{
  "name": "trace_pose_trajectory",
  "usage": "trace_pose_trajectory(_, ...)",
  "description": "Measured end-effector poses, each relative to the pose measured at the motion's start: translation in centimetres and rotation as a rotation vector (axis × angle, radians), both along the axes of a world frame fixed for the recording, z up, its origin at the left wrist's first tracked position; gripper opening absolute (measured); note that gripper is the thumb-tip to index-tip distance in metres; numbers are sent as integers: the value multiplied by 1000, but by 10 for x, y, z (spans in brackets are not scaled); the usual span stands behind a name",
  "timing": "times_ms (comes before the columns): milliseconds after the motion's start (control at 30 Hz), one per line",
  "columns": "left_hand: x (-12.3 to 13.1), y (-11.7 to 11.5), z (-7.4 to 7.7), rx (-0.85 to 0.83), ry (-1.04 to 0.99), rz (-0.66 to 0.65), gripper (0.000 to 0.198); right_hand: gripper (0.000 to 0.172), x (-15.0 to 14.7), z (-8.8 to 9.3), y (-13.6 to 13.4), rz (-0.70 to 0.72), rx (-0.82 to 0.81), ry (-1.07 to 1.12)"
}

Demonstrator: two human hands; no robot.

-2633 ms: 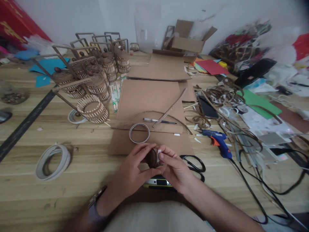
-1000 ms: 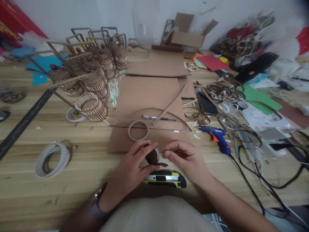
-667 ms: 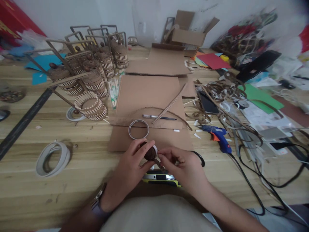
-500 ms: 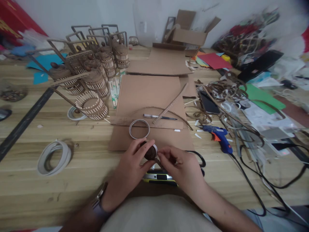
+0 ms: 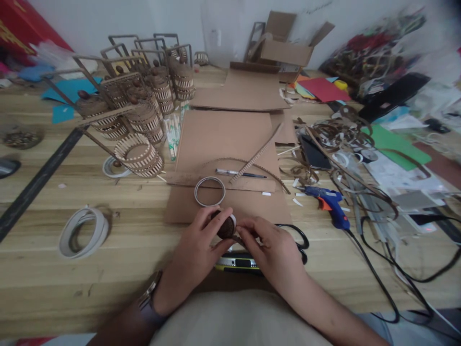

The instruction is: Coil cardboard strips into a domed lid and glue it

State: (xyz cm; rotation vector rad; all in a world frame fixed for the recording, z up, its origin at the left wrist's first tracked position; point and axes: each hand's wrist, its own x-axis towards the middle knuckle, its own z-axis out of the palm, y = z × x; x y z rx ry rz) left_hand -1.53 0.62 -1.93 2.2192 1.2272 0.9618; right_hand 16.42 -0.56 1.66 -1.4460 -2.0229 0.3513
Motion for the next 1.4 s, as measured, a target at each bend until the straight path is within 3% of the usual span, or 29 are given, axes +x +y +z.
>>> trace_pose_trajectory(533,1,-2,1,8,51,-25,47,27,2,3,2,104,131,-241)
trace_pose_trajectory(1033,1,-1,1,-46,13,18,51,21,5,-3,0,85,-6,-97)
trace_pose_trajectory(1400,3,-3,1,-51,91,35,51,21,2,-6,2,50,80,-194)
